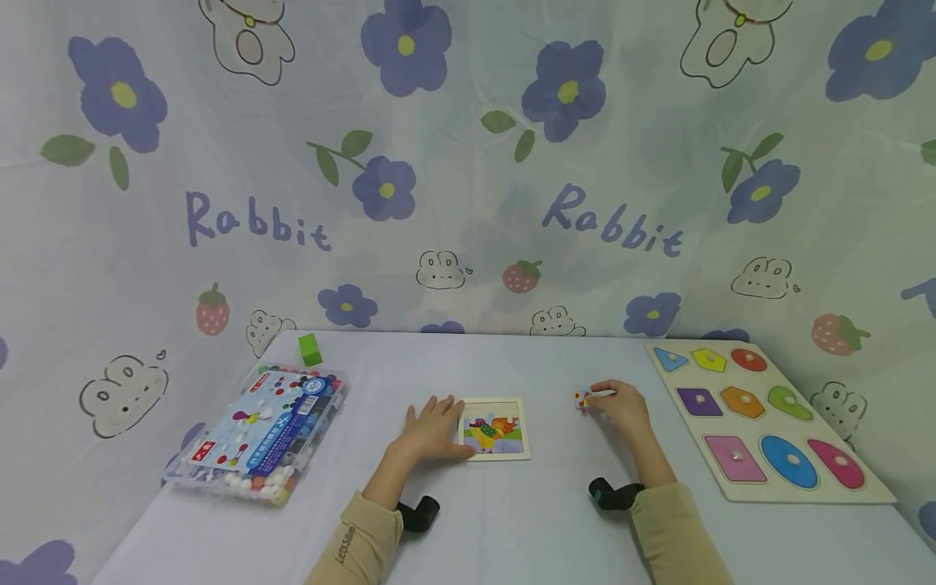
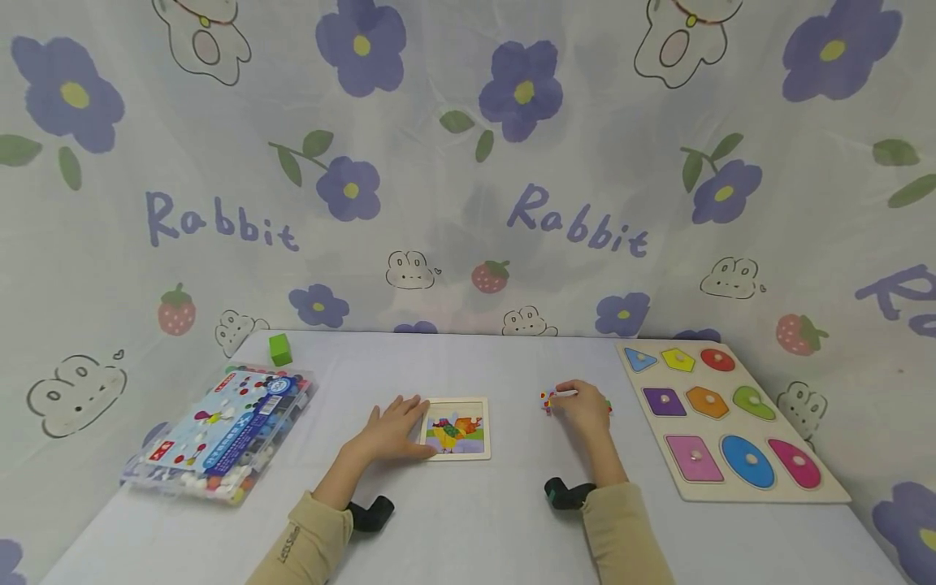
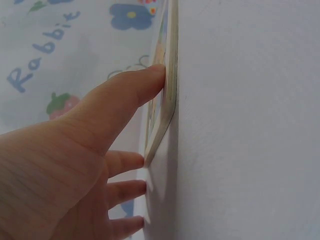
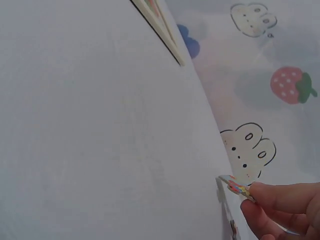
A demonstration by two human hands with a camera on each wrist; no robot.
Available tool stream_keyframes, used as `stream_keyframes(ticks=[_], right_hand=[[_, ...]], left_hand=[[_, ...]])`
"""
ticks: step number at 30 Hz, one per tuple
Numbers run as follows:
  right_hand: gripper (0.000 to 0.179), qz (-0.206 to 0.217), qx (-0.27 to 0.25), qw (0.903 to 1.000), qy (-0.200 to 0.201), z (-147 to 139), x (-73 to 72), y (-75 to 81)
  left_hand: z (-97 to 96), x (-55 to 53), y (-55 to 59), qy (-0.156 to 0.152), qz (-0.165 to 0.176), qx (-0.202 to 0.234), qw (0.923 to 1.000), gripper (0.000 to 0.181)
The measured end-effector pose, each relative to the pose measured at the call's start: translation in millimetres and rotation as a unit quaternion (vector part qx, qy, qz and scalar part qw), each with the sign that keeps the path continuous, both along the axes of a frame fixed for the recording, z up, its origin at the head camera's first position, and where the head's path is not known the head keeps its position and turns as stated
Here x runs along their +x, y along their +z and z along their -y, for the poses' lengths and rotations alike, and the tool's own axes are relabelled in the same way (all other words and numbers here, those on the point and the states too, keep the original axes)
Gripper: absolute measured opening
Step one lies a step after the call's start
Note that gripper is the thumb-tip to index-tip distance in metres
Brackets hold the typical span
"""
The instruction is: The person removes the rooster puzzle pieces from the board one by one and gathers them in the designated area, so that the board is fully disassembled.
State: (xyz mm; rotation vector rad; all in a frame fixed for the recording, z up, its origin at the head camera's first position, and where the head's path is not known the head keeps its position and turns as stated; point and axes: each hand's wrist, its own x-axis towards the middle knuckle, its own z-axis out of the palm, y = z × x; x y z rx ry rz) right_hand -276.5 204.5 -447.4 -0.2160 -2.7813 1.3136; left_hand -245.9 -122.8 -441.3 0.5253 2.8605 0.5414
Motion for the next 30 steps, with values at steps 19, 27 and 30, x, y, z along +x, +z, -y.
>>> stream_keyframes(ticks=[19,27,30], right_hand=[[0.032,-0.032,0.070,0.9970,-0.006,6,0.5,-5.0],[0.030,-0.045,-0.013,0.9984,0.031,26,-2.4,-5.7],[0.029,-0.046,-0.024,0.9977,0.043,35,-3.0,-7.2]], left_hand=[[-7.2,4.2,10.8,-0.030,0.019,-0.007,0.9993,0.080],[-22.3,24.2,16.7,-0.111,0.051,-0.028,0.9921,0.074],[-24.2,30.1,18.1,-0.126,0.055,-0.040,0.9897,0.073]])
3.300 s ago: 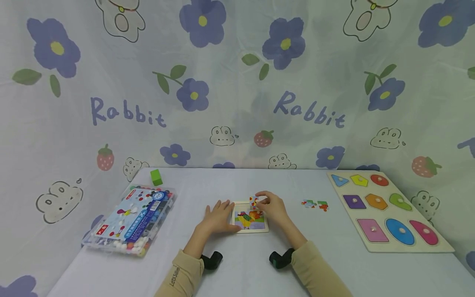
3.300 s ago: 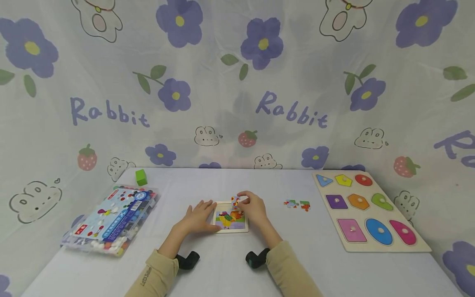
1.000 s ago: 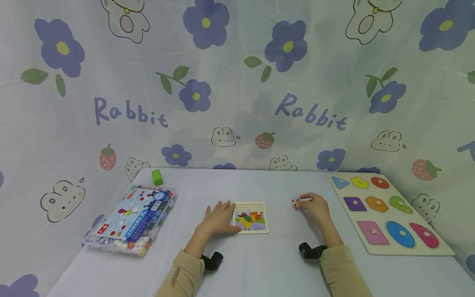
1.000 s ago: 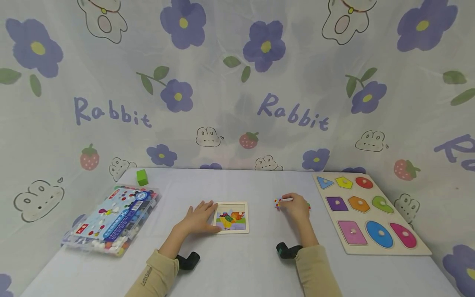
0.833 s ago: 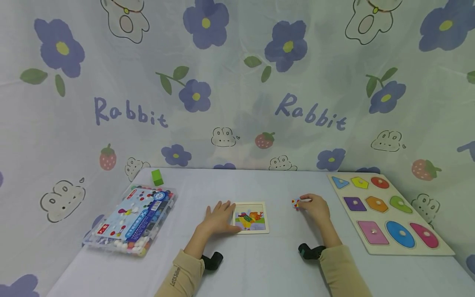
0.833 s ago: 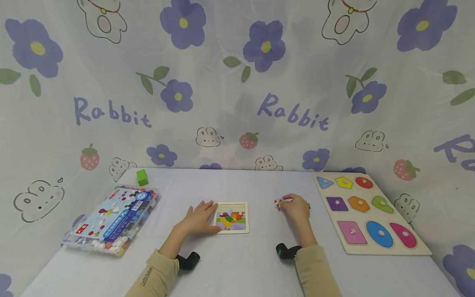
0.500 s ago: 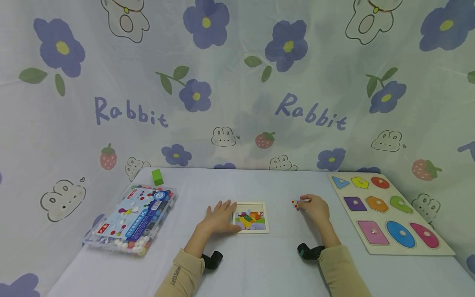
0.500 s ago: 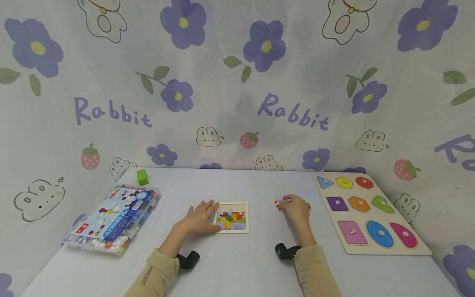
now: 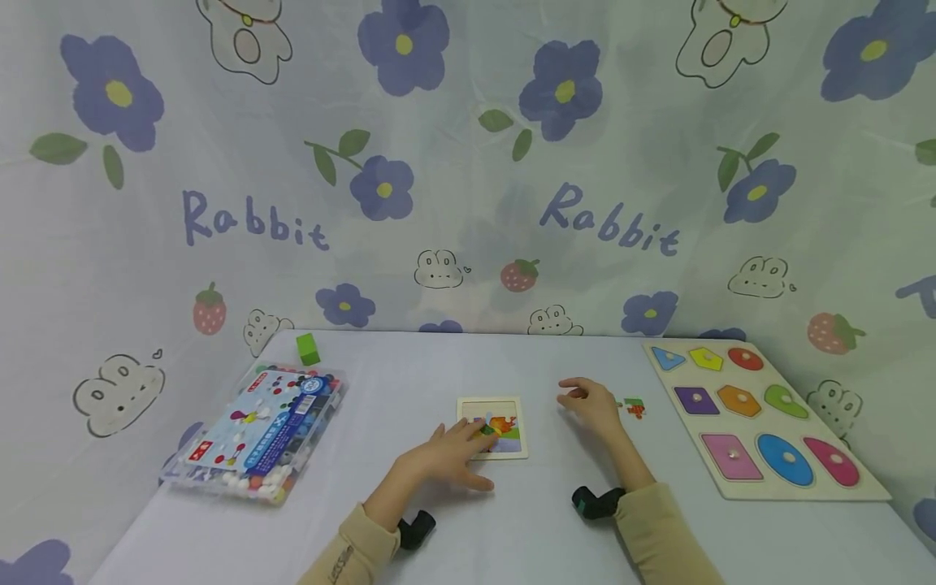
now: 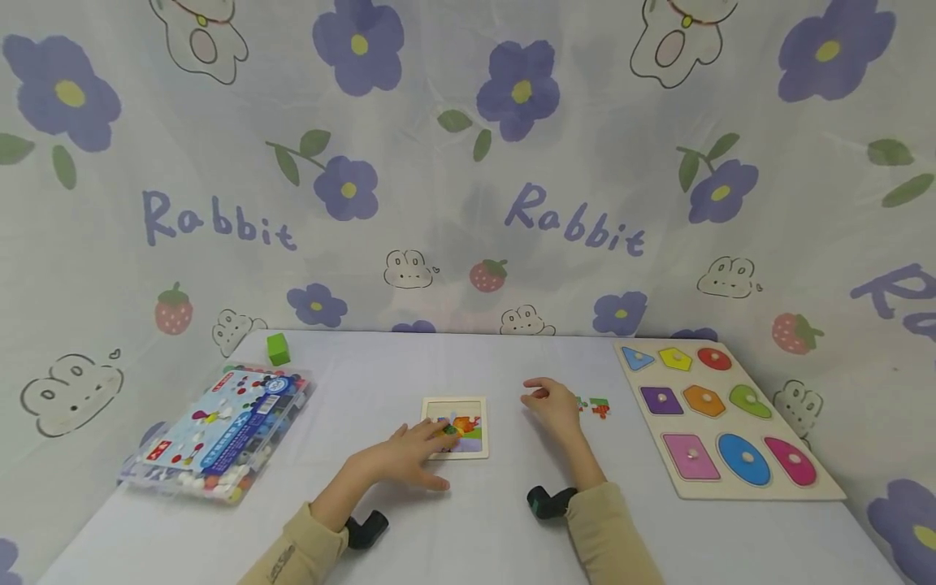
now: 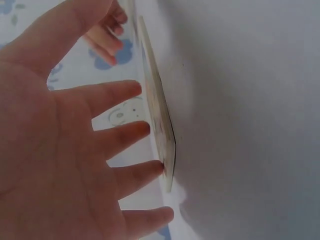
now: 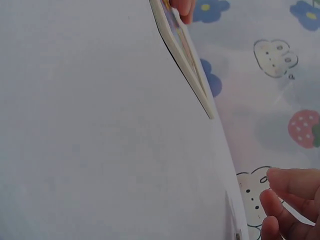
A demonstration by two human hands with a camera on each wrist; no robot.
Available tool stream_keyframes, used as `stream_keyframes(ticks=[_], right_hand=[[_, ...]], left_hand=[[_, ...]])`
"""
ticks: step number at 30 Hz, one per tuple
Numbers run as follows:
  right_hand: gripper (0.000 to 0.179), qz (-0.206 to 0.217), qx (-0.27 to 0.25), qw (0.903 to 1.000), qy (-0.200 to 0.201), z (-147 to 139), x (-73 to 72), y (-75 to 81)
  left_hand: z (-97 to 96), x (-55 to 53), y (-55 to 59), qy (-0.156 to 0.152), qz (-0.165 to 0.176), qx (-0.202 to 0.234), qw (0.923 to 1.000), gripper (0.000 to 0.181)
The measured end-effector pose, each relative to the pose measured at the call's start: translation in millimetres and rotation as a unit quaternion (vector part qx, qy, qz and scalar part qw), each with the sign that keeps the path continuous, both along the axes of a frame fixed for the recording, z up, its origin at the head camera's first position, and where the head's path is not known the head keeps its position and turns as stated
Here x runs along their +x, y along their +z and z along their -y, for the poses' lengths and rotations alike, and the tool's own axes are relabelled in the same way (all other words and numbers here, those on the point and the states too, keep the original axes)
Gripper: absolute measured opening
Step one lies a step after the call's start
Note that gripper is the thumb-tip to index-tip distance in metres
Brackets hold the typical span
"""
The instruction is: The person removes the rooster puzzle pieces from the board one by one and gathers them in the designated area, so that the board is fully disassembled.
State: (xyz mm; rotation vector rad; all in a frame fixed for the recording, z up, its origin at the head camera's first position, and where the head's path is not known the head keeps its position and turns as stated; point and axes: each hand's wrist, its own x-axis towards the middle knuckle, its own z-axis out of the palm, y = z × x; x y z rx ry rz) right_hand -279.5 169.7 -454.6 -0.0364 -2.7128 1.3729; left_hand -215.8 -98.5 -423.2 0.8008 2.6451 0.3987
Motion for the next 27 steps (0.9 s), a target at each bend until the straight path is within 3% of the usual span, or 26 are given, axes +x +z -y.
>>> stream_keyframes(ticks=[8,17,27], right_hand=[[0.026,0.015,-0.017,0.9993,0.031,20,1.3,-4.3],[0.020,0.022,-0.017,0.9954,0.092,41,8.9,-5.0],[0.029,0.026,0.082,0.9856,0.146,56,18.1,-3.7]], left_hand=[[-1.0,3.8,-1.9,-0.009,-0.016,-0.024,0.9996,0.063],[-0.5,3.1,-4.9,-0.008,-0.022,-0.025,0.9994,0.060],[-0.2,2.7,-5.8,-0.014,-0.036,-0.029,0.9988,0.059]])
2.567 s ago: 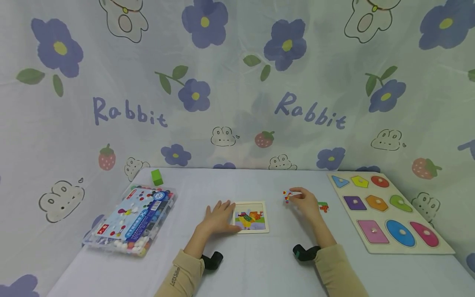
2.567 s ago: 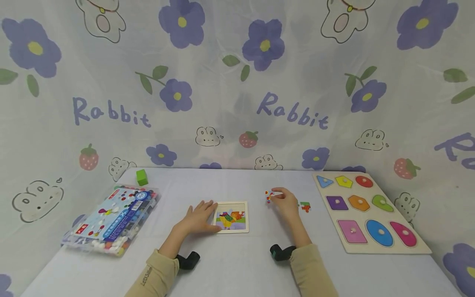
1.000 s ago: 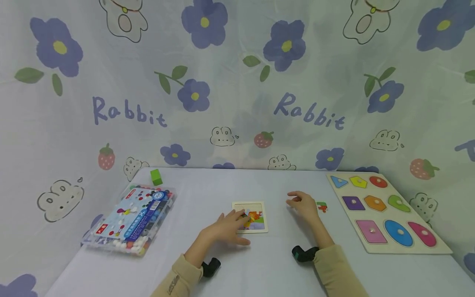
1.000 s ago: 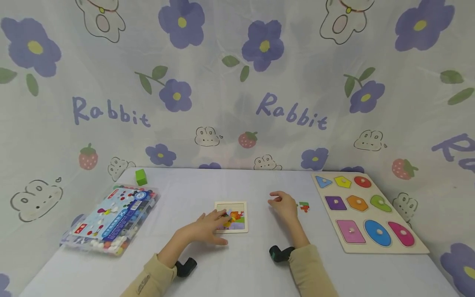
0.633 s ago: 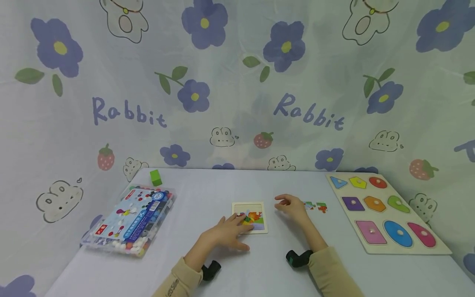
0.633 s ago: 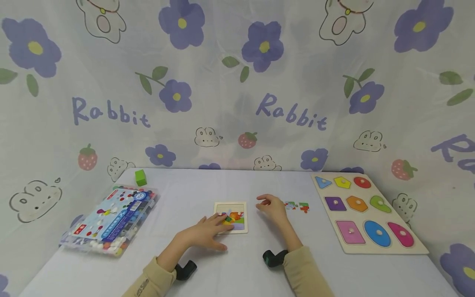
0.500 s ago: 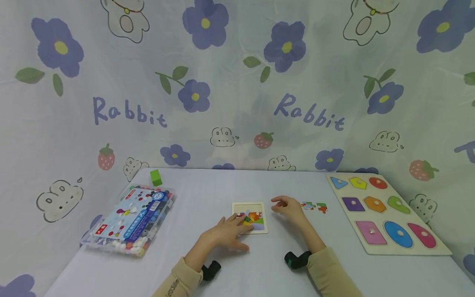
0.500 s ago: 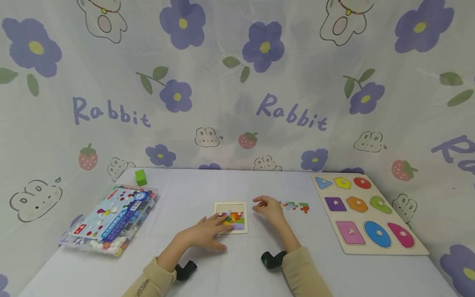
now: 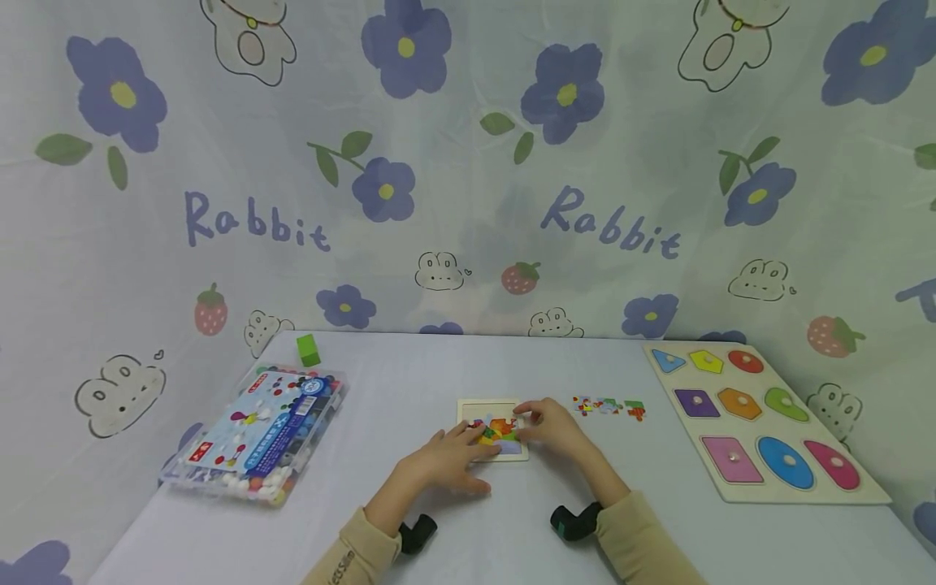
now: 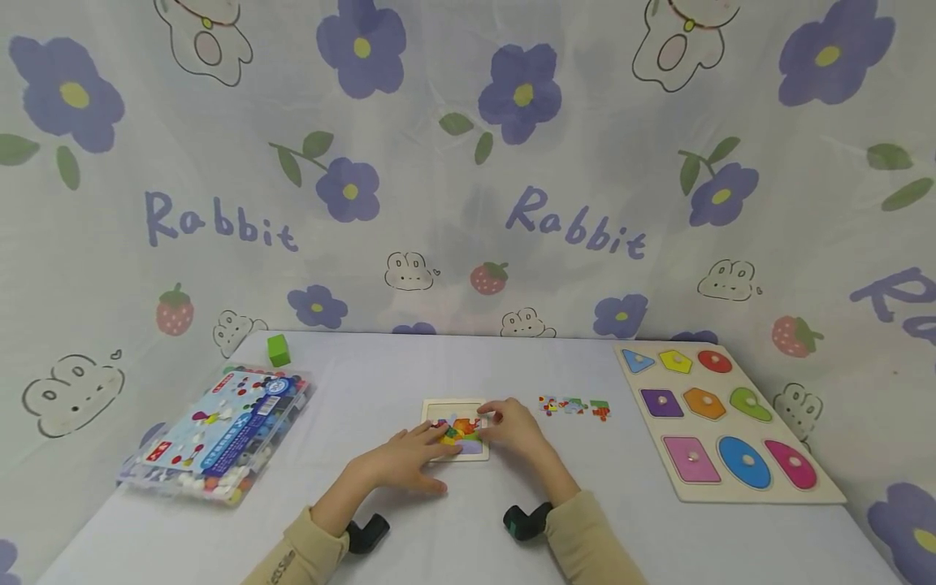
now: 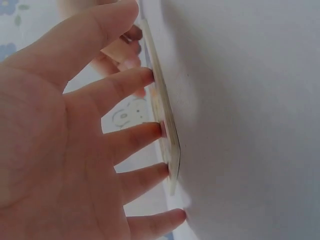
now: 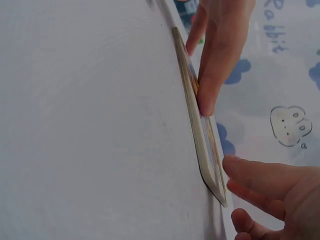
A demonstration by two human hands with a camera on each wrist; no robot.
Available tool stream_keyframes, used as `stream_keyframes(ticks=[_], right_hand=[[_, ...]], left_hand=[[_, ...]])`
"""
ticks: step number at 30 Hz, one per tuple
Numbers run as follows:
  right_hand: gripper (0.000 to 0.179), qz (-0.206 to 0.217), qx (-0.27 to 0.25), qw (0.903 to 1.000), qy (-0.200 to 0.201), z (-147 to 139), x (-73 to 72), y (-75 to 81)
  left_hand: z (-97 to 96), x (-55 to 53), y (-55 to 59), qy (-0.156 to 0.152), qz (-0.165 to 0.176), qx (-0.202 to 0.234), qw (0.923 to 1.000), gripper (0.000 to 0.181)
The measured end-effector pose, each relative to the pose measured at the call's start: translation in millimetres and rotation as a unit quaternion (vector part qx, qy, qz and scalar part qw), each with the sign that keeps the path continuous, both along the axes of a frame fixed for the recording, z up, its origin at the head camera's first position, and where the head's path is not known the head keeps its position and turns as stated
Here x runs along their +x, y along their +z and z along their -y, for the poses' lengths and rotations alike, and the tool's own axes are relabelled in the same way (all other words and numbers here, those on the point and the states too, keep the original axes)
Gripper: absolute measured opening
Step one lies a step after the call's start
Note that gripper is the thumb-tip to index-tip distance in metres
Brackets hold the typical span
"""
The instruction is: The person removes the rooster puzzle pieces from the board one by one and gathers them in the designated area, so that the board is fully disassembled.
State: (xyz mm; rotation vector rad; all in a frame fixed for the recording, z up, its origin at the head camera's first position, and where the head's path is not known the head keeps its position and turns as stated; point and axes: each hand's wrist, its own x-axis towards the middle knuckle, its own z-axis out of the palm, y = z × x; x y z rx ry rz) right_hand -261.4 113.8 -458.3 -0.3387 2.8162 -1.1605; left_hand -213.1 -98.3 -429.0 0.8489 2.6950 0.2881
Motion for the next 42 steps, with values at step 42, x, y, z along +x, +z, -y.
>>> stream_keyframes(ticks=[42], right_hand=[[0.018,0.031,-0.176,0.9825,-0.052,-20,-3.6,10.8]], left_hand=[[-3.8,6.3,6.5,0.002,0.001,-0.006,1.0000,0.052]])
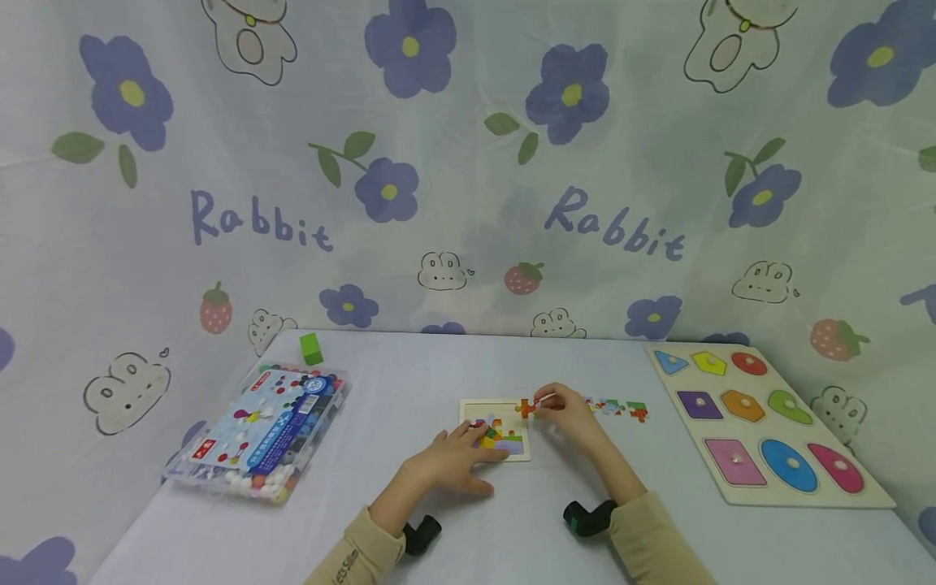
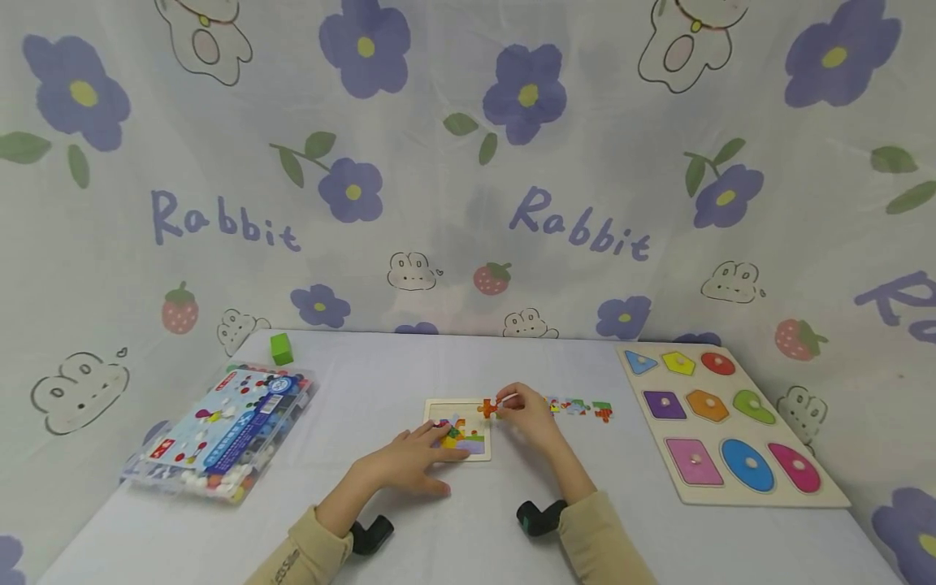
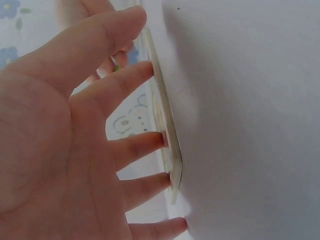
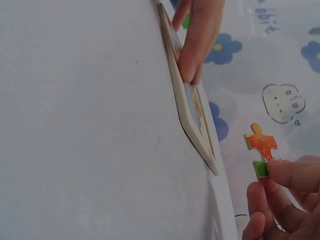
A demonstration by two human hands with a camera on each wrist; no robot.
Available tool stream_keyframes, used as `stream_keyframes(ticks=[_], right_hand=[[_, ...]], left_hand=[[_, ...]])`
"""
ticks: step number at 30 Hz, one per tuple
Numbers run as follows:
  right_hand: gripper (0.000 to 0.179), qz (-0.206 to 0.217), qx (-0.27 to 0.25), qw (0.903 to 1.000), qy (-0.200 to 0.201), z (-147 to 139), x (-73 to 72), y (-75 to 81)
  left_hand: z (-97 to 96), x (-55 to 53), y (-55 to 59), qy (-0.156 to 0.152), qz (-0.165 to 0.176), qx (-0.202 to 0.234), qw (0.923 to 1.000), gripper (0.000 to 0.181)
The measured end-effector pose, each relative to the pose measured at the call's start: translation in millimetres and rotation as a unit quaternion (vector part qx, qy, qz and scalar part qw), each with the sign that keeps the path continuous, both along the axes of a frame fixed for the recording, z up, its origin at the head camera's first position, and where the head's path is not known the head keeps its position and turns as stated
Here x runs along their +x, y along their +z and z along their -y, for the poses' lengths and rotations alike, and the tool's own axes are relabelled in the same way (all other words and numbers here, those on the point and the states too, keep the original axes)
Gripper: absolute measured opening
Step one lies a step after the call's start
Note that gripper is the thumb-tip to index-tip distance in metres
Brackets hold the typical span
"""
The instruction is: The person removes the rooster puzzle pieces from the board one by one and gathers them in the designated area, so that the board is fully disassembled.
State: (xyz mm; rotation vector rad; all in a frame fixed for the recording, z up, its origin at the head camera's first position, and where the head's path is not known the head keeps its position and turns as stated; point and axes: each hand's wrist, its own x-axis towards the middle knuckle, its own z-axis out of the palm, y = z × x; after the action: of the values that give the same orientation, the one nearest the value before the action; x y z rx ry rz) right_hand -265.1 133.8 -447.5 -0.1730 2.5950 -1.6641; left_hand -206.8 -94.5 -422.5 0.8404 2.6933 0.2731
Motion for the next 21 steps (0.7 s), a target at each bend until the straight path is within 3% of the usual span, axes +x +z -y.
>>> stream_keyframes(ticks=[9,21], right_hand=[[0.021,0.002,0.012,0.9995,-0.029,-37,4.7,6.1],[0.023,0.000,0.040,0.9975,-0.059,-80,16.5,3.3]], left_hand=[[0.1,2.4,3.4,0.004,0.006,0.008,0.9999,0.051],[0.2,3.0,5.2,0.007,0.011,0.009,0.9999,0.051]])
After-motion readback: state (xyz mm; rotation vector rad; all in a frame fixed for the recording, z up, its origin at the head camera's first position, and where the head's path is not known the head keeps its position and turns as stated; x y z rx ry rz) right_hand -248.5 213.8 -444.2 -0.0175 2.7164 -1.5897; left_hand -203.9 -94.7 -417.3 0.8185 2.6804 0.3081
